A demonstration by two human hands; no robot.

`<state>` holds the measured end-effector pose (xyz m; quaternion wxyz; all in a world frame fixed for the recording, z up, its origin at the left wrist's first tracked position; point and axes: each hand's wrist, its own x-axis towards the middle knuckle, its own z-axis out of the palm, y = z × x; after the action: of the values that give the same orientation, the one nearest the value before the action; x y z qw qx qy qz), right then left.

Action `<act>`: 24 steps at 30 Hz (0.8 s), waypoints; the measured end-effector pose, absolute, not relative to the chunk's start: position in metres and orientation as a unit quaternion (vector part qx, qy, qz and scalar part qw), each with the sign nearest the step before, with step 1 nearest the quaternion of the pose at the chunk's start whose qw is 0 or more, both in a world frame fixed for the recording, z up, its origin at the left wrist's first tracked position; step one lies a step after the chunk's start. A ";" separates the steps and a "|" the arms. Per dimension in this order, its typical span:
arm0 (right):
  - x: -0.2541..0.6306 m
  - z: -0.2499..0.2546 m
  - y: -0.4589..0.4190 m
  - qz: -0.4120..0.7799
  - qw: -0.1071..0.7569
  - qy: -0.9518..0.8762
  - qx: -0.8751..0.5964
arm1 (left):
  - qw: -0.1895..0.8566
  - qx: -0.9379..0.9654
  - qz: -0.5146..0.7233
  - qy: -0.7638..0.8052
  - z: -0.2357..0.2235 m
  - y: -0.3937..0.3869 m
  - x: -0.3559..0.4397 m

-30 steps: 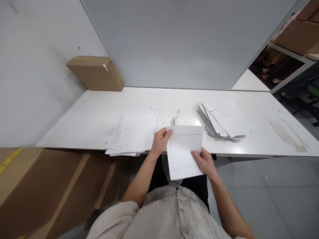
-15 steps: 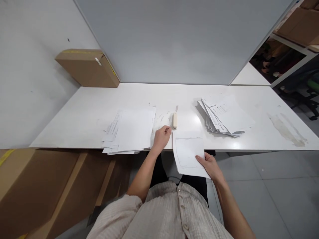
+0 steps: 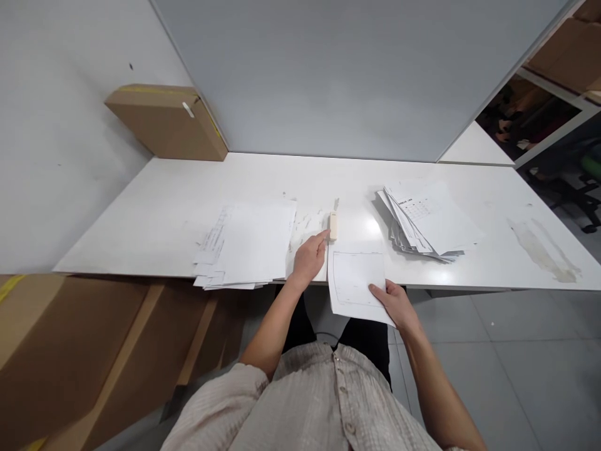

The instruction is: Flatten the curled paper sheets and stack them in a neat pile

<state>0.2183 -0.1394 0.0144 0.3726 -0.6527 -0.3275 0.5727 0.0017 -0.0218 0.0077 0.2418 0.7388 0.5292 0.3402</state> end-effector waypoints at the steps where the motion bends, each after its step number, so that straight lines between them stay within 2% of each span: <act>1: 0.218 0.015 -0.138 0.570 0.375 -0.328 -0.653 | 0.230 0.750 0.329 0.526 0.008 -0.022 0.002; 17: 0.216 0.011 -0.132 0.563 0.386 -0.341 -0.646 | 0.144 0.778 0.253 0.556 -0.001 -0.025 0.009; 24: 0.233 0.038 -0.149 0.522 0.360 -0.359 -0.685 | 0.129 0.783 0.270 0.545 -0.004 -0.025 0.008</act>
<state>0.2332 -0.1495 0.0379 0.3605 -0.6846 -0.3589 0.5221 0.0075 -0.0245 -0.0044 0.1292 0.7834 0.5445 0.2704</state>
